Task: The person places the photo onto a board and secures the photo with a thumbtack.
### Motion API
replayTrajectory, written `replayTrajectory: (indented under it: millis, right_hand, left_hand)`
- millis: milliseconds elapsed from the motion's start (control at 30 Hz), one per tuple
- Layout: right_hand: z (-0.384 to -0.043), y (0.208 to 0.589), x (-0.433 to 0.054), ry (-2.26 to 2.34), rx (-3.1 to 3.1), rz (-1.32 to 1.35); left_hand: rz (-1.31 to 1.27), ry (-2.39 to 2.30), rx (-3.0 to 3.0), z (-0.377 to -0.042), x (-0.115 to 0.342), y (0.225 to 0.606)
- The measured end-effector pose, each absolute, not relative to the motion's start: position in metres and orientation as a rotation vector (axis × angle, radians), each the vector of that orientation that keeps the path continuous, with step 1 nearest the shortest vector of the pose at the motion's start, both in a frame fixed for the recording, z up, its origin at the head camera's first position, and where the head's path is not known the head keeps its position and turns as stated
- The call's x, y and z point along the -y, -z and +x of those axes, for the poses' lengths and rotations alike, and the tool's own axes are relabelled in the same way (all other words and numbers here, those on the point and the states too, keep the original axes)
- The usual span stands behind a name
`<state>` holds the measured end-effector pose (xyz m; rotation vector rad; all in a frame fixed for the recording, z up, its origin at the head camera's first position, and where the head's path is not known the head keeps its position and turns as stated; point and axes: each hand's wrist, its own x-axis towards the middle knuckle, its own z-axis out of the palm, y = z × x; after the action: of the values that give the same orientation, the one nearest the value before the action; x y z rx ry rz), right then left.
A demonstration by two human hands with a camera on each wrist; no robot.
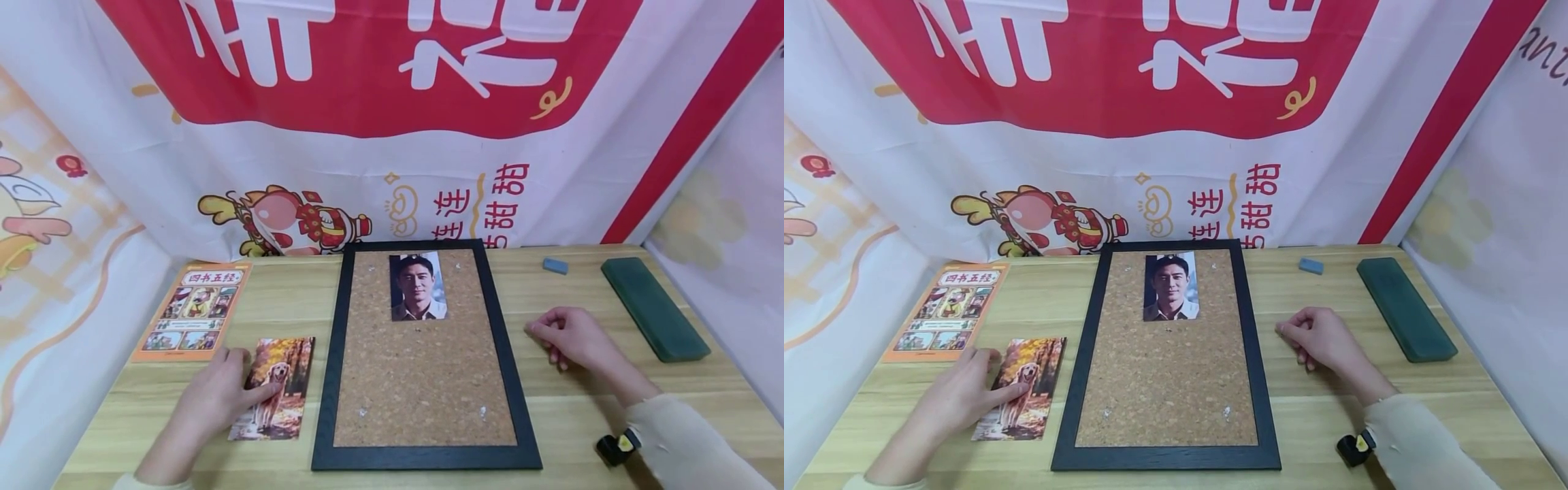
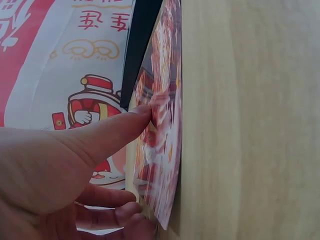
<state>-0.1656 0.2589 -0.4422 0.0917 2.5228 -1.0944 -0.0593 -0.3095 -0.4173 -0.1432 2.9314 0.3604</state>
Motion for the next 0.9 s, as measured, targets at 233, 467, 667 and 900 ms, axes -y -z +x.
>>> replayTrajectory:
  millis: [233, 467, 667, 900]
  right_hand:
    - [-0.165, 0.443, -0.257, 1.067, -2.54, 0.093]
    - [-0.163, 0.443, -0.255, 1.052, -2.555, 0.072]
    - [-0.16, 0.442, -0.252, 1.01, -2.584, 0.019]
    - [-0.159, 0.442, -0.251, 0.97, -2.618, -0.015]
  left_hand:
    - [-0.175, -0.404, -2.891, -0.06, 0.308, 0.419]
    - [-0.192, -0.506, -2.873, -0.062, 0.315, 0.423]
    - [-0.255, -0.563, -2.817, -0.062, 0.321, 0.423]
    - [-0.214, -0.645, -2.837, -0.057, 0.324, 0.425]
